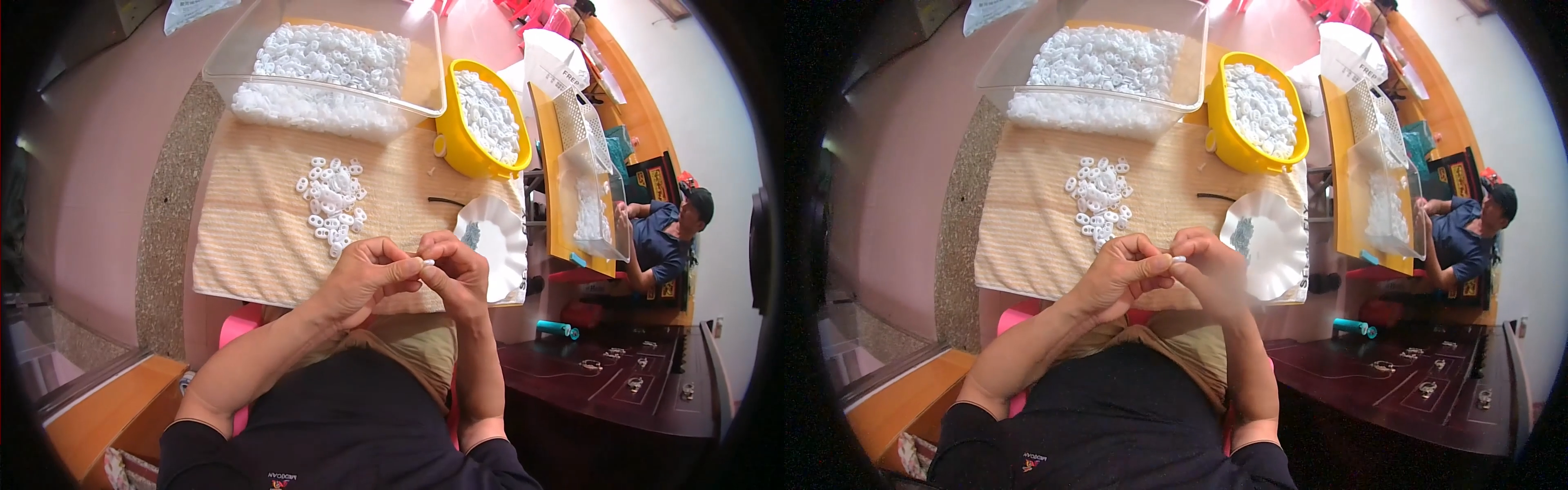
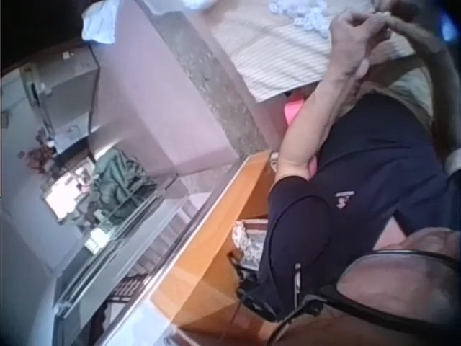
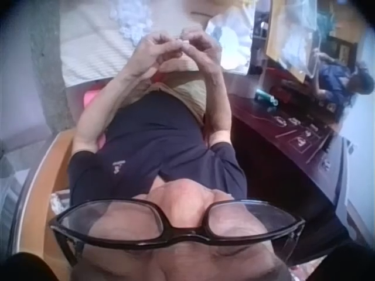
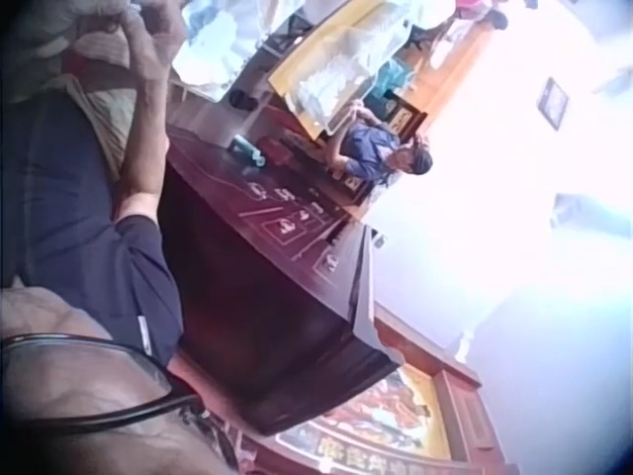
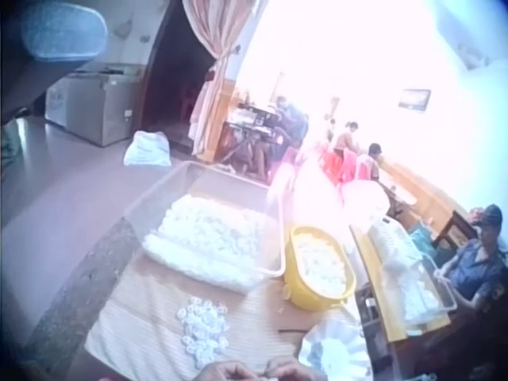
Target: Assembling small white plastic clips by inserting tiny black pins into them.
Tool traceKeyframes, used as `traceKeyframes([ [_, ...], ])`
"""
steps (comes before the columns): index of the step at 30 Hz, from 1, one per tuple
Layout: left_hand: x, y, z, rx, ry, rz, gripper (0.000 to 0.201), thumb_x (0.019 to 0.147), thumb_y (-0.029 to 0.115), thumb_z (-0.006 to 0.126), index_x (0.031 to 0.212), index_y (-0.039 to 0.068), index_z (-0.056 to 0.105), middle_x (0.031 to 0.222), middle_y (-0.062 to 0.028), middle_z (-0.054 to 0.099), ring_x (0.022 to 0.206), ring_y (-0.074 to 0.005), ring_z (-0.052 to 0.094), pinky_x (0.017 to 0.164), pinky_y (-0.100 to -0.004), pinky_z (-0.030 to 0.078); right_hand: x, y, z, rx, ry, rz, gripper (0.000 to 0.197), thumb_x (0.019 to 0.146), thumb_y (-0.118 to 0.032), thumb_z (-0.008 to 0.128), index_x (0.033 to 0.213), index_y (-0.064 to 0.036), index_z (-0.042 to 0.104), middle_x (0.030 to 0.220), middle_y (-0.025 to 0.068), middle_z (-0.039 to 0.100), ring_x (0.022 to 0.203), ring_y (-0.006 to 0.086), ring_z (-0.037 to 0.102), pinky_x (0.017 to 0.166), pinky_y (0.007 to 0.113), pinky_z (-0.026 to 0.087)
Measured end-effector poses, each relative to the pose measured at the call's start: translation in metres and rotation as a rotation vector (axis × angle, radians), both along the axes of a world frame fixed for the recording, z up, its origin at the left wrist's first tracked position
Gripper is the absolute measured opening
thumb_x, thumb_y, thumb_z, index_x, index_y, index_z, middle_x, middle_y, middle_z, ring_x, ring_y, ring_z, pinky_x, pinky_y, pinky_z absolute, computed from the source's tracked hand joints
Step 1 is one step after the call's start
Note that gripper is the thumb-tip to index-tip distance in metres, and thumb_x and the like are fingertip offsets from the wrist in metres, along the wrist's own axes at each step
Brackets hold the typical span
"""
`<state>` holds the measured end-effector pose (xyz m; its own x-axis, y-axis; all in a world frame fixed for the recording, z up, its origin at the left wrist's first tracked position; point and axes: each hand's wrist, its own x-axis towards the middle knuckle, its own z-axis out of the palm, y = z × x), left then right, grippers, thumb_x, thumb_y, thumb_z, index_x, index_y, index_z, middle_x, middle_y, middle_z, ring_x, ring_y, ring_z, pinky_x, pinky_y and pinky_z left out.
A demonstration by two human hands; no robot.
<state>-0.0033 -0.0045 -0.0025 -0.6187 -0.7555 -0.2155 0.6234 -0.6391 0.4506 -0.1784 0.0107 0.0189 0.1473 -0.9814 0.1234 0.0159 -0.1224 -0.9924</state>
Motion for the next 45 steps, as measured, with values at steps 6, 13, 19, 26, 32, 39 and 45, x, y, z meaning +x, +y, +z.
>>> traceKeyframes([
  [6, 0.001, -0.001, 0.001, 0.041, -0.019, 0.045, 0.009, 0.088, 0.009, 0.066, 0.09, 0.002, 0.061, 0.097, -0.0118, 0.066, 0.079, -0.0137, 0.064, 0.074, -0.0267, 0.056, -0.013, -0.029, 0.044, -0.145, 0.283, -0.458, 0.007, 0.084, -0.004, 0.066, 0.088, 0.0014, 0.065, 0.074, 0.003, 0.064, 0.068, 0.0092, 0.062, 0.062, 0.023, 0.049],
  [13, -0.004, 0.004, 0.001, -0.031, -0.124, 0.029, 0.014, 0.086, 0.012, 0.07, 0.087, 0.001, 0.062, 0.085, -0.0057, 0.063, 0.075, -0.0105, 0.061, 0.072, -0.0248, 0.054, -0.07, -0.121, 0.065, -0.337, 0.422, -0.568, 0.019, 0.087, -0.006, 0.064, 0.102, 0.0067, 0.065, 0.084, 0.0078, 0.066, 0.071, 0.0122, 0.064, 0.067, 0.022, 0.051],
  [19, -0.004, 0.007, 0.002, -0.164, -0.258, 0.039, 0.013, 0.086, 0.011, 0.069, 0.088, 0.0, 0.061, 0.085, -0.0058, 0.064, 0.074, -0.0091, 0.061, 0.068, -0.0235, 0.053, -0.038, -0.108, 0.038, -0.501, 0.62, -0.334, 0.017, 0.084, 0.004, 0.062, 0.1, 0.0015, 0.065, 0.084, 0.0053, 0.066, 0.074, 0.0093, 0.06, 0.068, 0.022, 0.05],
  [26, -0.011, 0.018, 0.006, -0.237, -0.297, 0.103, 0.013, 0.087, 0.009, 0.068, 0.081, 0.001, 0.06, 0.071, -0.0024, 0.062, 0.064, -0.0056, 0.057, 0.057, -0.0202, 0.048, 0.026, -0.085, -0.004, -0.18, 0.759, 0.068, 0.015, 0.079, 0.0, 0.066, 0.094, 0.002, 0.067, 0.091, 0.0098, 0.066, 0.075, 0.0175, 0.063, 0.066, 0.028, 0.05],
  [32, -0.012, 0.02, 0.006, -0.288, -0.268, 0.199, 0.013, 0.086, 0.01, 0.068, 0.08, 0.001, 0.06, 0.069, -0.0011, 0.061, 0.063, -0.0043, 0.056, 0.055, -0.0199, 0.047, 0.049, -0.095, -0.013, -0.26, 0.958, 0.049, 0.021, 0.081, -0.011, 0.064, 0.1, -0.0038, 0.067, 0.099, 0.0139, 0.063, 0.087, 0.0341, 0.062, 0.074, 0.04, 0.049],
  [39, -0.008, 0.018, 0.011, -0.332, -0.315, 0.228, 0.014, 0.087, 0.011, 0.069, 0.08, 0.002, 0.06, 0.069, -0.0006, 0.061, 0.063, -0.004, 0.056, 0.055, -0.0201, 0.046, 0.054, -0.102, -0.011, -0.222, 1.028, 0.086, 0.016, 0.08, -0.013, 0.064, 0.094, -0.0065, 0.069, 0.092, 0.0136, 0.063, 0.082, 0.0342, 0.062, 0.07, 0.041, 0.048],
  [45, -0.006, 0.013, 0.007, -0.246, -0.341, 0.279, 0.015, 0.087, 0.013, 0.069, 0.083, 0.002, 0.06, 0.072, -0.0017, 0.062, 0.064, -0.0059, 0.057, 0.059, -0.0205, 0.048, 0.042, -0.093, -0.016, -0.155, 0.832, 0.053, 0.013, 0.077, -0.01, 0.069, 0.086, -0.0003, 0.068, 0.076, 0.0129, 0.066, 0.066, 0.024, 0.064, 0.06, 0.034, 0.049],
])
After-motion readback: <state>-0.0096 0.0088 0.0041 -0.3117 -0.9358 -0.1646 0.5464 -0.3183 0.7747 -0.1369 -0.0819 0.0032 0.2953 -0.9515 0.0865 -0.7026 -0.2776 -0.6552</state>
